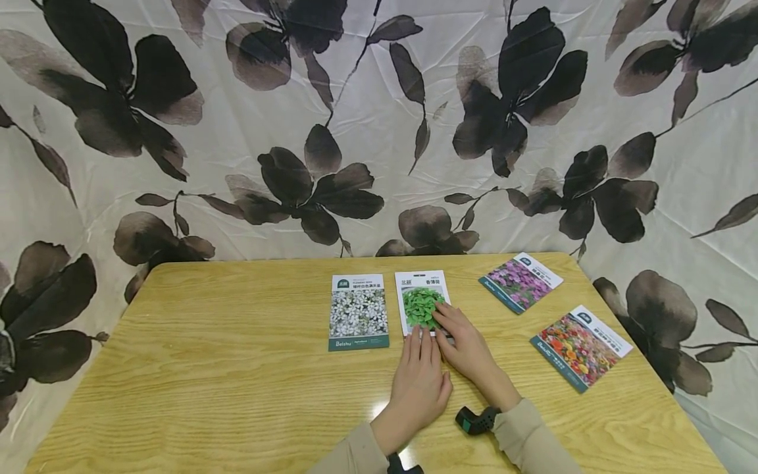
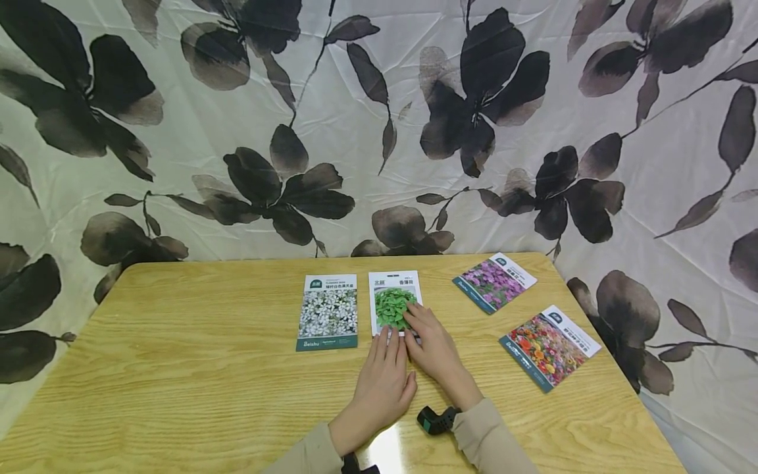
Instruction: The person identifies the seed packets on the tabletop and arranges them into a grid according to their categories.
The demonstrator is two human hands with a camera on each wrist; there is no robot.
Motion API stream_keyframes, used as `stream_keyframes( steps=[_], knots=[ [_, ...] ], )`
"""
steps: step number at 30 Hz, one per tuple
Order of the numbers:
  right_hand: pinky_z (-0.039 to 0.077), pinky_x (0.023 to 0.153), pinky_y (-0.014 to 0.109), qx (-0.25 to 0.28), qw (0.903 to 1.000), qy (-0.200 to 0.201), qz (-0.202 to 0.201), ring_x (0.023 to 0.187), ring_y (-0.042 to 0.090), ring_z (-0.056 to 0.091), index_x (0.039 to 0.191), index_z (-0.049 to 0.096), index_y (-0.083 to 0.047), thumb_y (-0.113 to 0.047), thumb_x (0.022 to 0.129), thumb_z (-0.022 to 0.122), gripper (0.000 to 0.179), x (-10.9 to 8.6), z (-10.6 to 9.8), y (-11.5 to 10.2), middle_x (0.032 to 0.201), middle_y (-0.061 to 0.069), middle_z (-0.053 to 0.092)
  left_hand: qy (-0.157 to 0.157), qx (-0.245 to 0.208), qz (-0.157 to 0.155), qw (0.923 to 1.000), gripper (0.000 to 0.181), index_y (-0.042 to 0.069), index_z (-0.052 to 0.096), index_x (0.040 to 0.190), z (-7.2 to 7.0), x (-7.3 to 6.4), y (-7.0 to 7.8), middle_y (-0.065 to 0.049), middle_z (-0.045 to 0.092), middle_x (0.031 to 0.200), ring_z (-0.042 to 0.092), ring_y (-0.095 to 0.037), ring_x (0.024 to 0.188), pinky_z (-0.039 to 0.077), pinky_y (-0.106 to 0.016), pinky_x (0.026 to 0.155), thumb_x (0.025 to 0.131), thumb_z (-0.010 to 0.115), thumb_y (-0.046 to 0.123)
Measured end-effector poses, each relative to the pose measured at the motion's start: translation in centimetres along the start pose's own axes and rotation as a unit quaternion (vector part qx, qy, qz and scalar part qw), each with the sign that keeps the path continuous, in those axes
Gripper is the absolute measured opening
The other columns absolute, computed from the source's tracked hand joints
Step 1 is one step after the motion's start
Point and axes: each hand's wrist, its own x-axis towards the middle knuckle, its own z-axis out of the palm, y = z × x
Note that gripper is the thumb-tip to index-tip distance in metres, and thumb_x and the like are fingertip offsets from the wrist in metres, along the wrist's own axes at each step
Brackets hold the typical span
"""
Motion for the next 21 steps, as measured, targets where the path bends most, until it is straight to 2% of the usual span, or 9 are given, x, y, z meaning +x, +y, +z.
stream_keyframes(
  steps=[4,8,15,21],
  knots=[
    [0.032,0.112,0.055,0.003,1.0000,0.005,0.000,0.133,0.041,0.047,0.128,0.063,0.007,-0.005,0.093,0.065,0.037,-0.01,-0.08,-0.01,0.141,0.022,0.053,0.007,0.005,0.003,1.0000,0.066,-0.010,0.049,0.139,-0.03,0.04,0.04,-0.027,0.048,0.142,0.039,-0.042,0.138,0.031,-0.048,0.114,0.095,0.051,0.039],
    [0.034,0.110,0.057,0.007,0.9995,0.025,-0.017,0.130,0.040,0.050,0.126,0.064,0.007,-0.003,0.092,0.065,0.035,0.03,-0.02,0.08,0.139,0.023,0.055,0.007,0.005,0.003,1.0000,0.065,-0.009,0.050,0.138,-0.06,0.06,0.07,-0.027,0.049,0.142,0.040,-0.041,0.137,0.032,-0.048,0.114,0.095,0.051,0.039],
    [0.040,0.099,0.064,0.023,0.9896,0.119,-0.077,0.114,0.043,0.060,0.120,0.067,0.009,0.004,0.089,0.063,0.031,0.39,-0.19,0.15,0.125,0.023,0.064,0.030,0.001,0.005,0.9995,0.058,-0.006,0.058,0.131,-0.25,0.11,0.06,-0.025,0.052,0.139,0.043,-0.042,0.135,0.034,-0.048,0.112,0.093,0.054,0.037],
    [0.043,0.096,0.065,0.021,0.9801,0.179,-0.084,0.107,0.041,0.064,0.115,0.070,0.007,0.007,0.088,0.062,0.028,0.33,-0.61,0.66,0.117,0.020,0.069,0.067,-0.019,0.017,0.9974,0.050,-0.003,0.064,0.122,-0.23,0.43,0.04,-0.024,0.057,0.134,0.049,-0.043,0.129,0.037,-0.049,0.110,0.090,0.058,0.034]
  ],
)
